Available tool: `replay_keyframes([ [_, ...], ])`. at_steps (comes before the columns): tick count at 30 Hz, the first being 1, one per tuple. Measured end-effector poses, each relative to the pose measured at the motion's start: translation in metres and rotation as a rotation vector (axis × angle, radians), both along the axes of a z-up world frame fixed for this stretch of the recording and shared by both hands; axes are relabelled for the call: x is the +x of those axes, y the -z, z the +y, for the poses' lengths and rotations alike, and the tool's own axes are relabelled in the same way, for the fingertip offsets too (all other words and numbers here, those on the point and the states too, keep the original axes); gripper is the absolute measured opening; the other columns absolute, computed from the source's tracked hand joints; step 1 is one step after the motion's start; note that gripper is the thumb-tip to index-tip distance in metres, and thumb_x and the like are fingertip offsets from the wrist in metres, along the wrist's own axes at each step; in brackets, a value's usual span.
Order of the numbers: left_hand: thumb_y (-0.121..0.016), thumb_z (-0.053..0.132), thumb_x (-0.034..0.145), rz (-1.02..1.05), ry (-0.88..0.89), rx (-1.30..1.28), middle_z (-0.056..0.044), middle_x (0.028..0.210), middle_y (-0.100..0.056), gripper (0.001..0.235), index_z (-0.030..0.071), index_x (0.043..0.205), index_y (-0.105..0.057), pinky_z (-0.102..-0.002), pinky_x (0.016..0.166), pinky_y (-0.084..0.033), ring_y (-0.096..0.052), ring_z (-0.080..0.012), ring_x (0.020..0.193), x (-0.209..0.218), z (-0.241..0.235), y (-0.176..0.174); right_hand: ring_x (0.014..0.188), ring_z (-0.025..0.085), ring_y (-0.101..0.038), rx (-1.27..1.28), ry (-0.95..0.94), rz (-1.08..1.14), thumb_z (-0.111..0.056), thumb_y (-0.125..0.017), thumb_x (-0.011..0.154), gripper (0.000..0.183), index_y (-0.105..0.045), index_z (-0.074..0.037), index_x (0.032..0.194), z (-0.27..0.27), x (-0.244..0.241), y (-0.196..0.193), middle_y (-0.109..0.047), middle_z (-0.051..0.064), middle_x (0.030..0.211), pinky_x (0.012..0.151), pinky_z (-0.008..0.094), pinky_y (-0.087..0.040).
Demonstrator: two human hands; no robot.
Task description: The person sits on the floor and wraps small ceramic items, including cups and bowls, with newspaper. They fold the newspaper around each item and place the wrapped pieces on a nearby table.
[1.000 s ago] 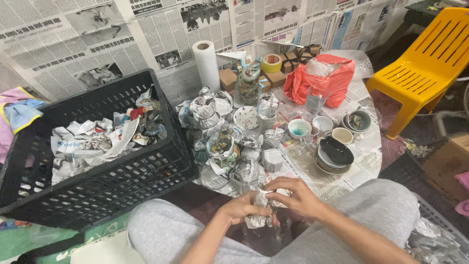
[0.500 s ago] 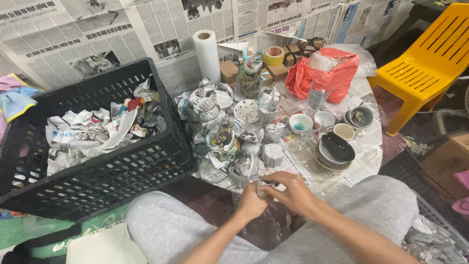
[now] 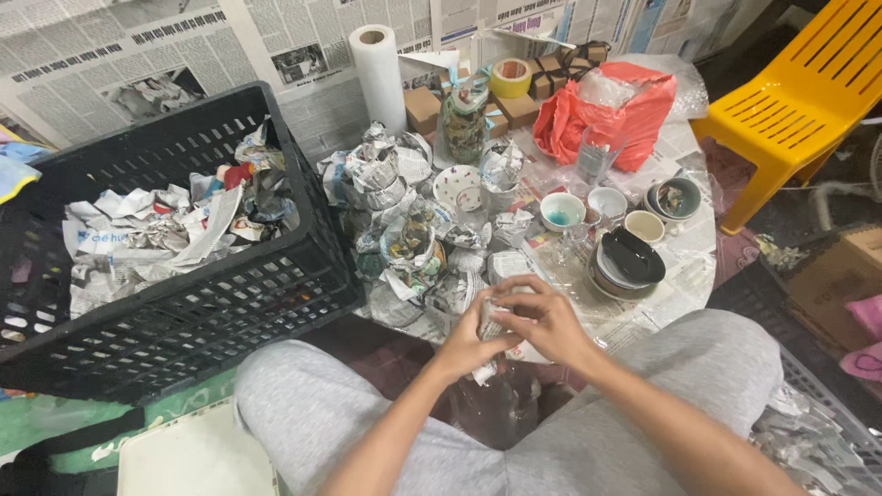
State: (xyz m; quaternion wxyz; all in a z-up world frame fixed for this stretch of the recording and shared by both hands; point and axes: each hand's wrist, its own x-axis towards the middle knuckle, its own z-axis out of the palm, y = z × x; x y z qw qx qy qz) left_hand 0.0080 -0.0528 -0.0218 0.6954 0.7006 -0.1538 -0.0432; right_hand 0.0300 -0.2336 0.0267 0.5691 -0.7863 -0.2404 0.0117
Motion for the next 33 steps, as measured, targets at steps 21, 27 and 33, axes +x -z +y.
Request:
replay_keyframes([
  [21, -0.076, 0.032, 0.091, 0.779, -0.247, -0.69, -0.001, 0.077, -0.057, 0.027, 0.013, 0.095, -0.058, -0.029, 0.042, -0.047, -0.06, -0.014, 0.058, 0.022, 0.01, -0.002, 0.128, 0.032, -0.057, -0.316, -0.059, -0.922, -0.02, -0.087, 0.078, 0.042, -0.075, -0.015, 0.118, 0.019, -0.032, -0.016, -0.061, 0.005, 0.129, 0.1, 0.047, -0.05],
  [27, -0.073, 0.038, 0.092, 0.94, -0.165, -0.679, -0.001, 0.075, -0.059, 0.033, 0.011, 0.083, -0.057, -0.027, 0.044, -0.048, -0.06, -0.0132, 0.057, 0.019, 0.003, 0.007, 0.119, 0.029, -0.065, -0.249, -0.258, -0.966, -0.006, -0.081, 0.074, 0.04, -0.073, -0.006, 0.113, 0.005, -0.02, -0.004, -0.067, 0.006, 0.122, 0.093, 0.043, -0.054],
  [33, -0.076, 0.042, 0.093, 0.924, -0.108, -0.727, 0.003, 0.074, -0.055, 0.036, 0.015, 0.081, -0.057, -0.024, 0.042, -0.046, -0.055, -0.009, 0.055, 0.015, 0.002, 0.005, 0.122, 0.034, -0.061, -0.332, -0.312, -1.072, -0.01, -0.072, 0.067, 0.054, -0.074, -0.007, 0.121, 0.003, -0.016, -0.006, -0.066, 0.012, 0.118, 0.091, 0.047, -0.052],
])
